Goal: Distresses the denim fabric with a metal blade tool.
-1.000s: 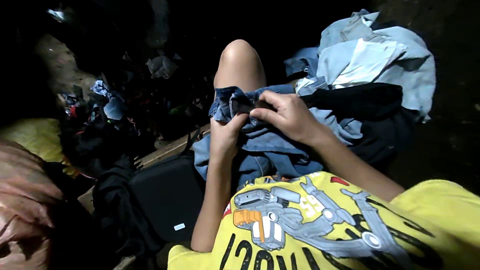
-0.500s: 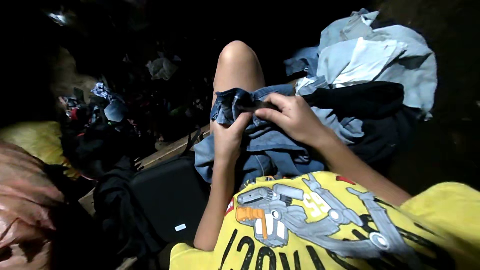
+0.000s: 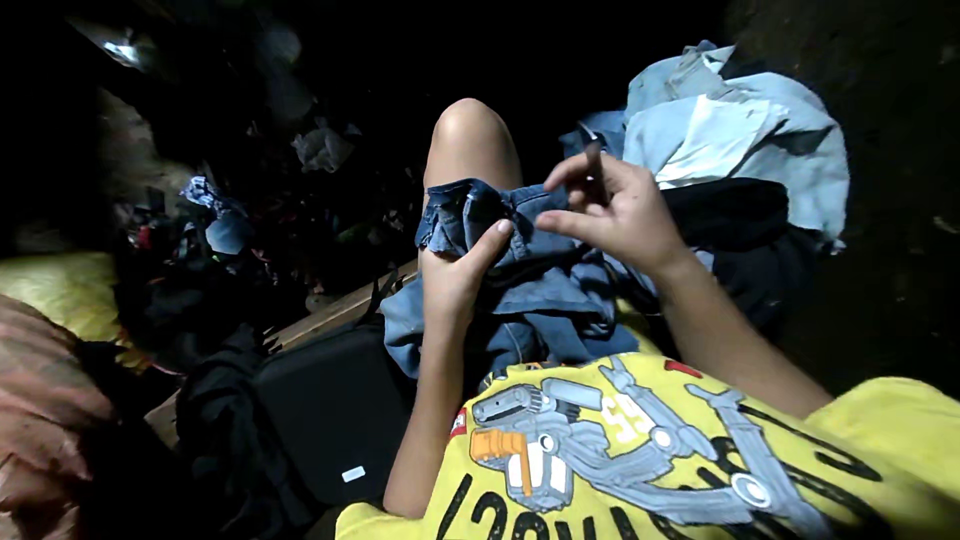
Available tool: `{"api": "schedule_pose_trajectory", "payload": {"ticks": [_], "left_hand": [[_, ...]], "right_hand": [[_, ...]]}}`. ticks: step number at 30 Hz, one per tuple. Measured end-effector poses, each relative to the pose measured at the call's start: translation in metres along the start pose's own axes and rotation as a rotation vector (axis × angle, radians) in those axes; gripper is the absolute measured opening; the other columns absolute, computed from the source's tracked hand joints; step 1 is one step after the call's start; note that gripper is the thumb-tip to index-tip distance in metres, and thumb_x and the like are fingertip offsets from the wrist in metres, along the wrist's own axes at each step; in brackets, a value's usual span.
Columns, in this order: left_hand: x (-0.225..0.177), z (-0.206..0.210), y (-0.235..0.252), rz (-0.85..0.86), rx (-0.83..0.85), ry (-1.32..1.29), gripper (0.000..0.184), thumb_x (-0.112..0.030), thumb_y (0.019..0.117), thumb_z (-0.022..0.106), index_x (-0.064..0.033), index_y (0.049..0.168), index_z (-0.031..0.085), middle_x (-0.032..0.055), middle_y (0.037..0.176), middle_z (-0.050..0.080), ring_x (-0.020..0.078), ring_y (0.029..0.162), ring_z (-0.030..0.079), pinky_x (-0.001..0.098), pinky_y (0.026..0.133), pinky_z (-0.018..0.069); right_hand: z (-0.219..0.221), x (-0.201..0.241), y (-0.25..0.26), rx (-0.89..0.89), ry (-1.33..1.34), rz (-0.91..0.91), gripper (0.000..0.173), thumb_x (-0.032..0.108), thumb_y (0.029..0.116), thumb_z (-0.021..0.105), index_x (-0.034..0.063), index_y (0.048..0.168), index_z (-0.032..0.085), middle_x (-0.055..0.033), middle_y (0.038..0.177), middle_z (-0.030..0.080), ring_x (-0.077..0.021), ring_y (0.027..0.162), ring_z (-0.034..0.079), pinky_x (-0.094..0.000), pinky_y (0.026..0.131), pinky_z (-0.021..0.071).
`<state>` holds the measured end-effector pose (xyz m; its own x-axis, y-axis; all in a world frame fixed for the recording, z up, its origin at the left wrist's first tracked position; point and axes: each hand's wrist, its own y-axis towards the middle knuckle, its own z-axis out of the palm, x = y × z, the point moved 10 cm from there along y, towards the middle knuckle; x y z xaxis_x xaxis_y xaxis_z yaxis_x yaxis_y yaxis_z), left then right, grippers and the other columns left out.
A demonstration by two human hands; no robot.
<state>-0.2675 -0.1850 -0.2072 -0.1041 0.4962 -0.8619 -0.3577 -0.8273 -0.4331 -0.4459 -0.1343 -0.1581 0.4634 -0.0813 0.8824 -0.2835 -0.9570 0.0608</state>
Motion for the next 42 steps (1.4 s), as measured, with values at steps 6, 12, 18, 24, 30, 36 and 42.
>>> {"api": "schedule_pose_trajectory", "payload": {"ticks": [6, 12, 18, 24, 30, 36, 42], "left_hand": [[-0.003, -0.003, -0.003, 0.081, -0.014, 0.051, 0.042, -0.002, 0.0837, 0.079, -0.0097, 0.122, 0.063, -0.0019, 0.102, 0.074, 0.0069, 0.091, 0.072, 0.0282, 0.083, 0.0620], [-0.006, 0.001, 0.004, 0.028, 0.085, -0.080, 0.036, 0.007, 0.0809, 0.070, -0.0077, 0.113, 0.063, -0.0012, 0.095, 0.074, 0.0070, 0.086, 0.072, 0.0277, 0.081, 0.0622], [-0.007, 0.005, 0.010, -0.073, 0.170, -0.200, 0.030, 0.004, 0.0817, 0.066, -0.0070, 0.110, 0.063, 0.0019, 0.092, 0.075, 0.0086, 0.083, 0.073, 0.0277, 0.078, 0.0626], [-0.012, 0.007, 0.009, -0.044, 0.226, -0.218, 0.031, 0.000, 0.0812, 0.071, -0.0087, 0.110, 0.066, 0.0016, 0.092, 0.076, 0.0086, 0.083, 0.073, 0.0280, 0.077, 0.0631], [-0.038, -0.016, 0.009, 0.128, 0.022, -0.077, 0.017, -0.004, 0.0949, 0.064, -0.0096, 0.111, 0.063, -0.0042, 0.095, 0.074, 0.0053, 0.090, 0.071, 0.0273, 0.085, 0.0607], [-0.071, -0.033, -0.009, 0.417, -0.102, 0.519, 0.026, -0.012, 0.0936, 0.072, -0.0084, 0.118, 0.065, -0.0062, 0.105, 0.070, -0.0018, 0.097, 0.066, 0.0205, 0.089, 0.0564], [-0.005, -0.043, -0.045, 0.458, -0.362, 0.885, 0.030, -0.013, 0.1047, 0.049, 0.0093, 0.119, 0.062, 0.0219, 0.112, 0.065, 0.0270, 0.104, 0.065, 0.0408, 0.093, 0.0527]], "right_hand": [[0.029, 0.034, 0.022, 0.033, -0.155, -0.376, 0.021, 0.020, 0.0903, 0.072, -0.0009, 0.091, 0.073, -0.0120, 0.089, 0.068, -0.0113, 0.080, 0.064, -0.0221, 0.070, 0.0514], [0.033, 0.007, 0.029, 0.158, 0.295, -0.114, 0.011, 0.007, 0.0944, 0.058, 0.0051, 0.089, 0.068, 0.0070, 0.084, 0.065, 0.0084, 0.067, 0.053, -0.0095, 0.060, 0.0444], [0.048, -0.004, 0.033, 0.165, 0.708, 0.083, 0.016, 0.008, 0.0931, 0.058, 0.0179, 0.085, 0.067, 0.0157, 0.063, 0.055, 0.0064, 0.048, 0.040, -0.0127, 0.043, 0.0330], [0.058, 0.006, 0.032, 0.327, 0.508, -0.073, 0.039, 0.033, 0.0897, 0.074, 0.0029, 0.113, 0.067, 0.0069, 0.106, 0.068, 0.0077, 0.081, 0.059, -0.0115, 0.065, 0.0498], [0.039, 0.001, 0.041, 0.249, 0.513, -0.021, 0.014, 0.009, 0.0875, 0.072, 0.0153, 0.093, 0.060, 0.0147, 0.075, 0.060, 0.0072, 0.063, 0.054, -0.0112, 0.057, 0.0464], [0.012, -0.003, 0.041, 0.240, 0.430, -0.036, 0.017, 0.013, 0.0839, 0.074, 0.0145, 0.097, 0.063, 0.0142, 0.079, 0.063, 0.0061, 0.067, 0.058, -0.0130, 0.061, 0.0502], [0.050, -0.044, 0.006, 0.495, 0.227, 0.171, 0.054, 0.007, 0.0724, 0.080, 0.0061, 0.124, 0.062, -0.0057, 0.100, 0.072, -0.0100, 0.083, 0.068, -0.0298, 0.072, 0.0577]]}}
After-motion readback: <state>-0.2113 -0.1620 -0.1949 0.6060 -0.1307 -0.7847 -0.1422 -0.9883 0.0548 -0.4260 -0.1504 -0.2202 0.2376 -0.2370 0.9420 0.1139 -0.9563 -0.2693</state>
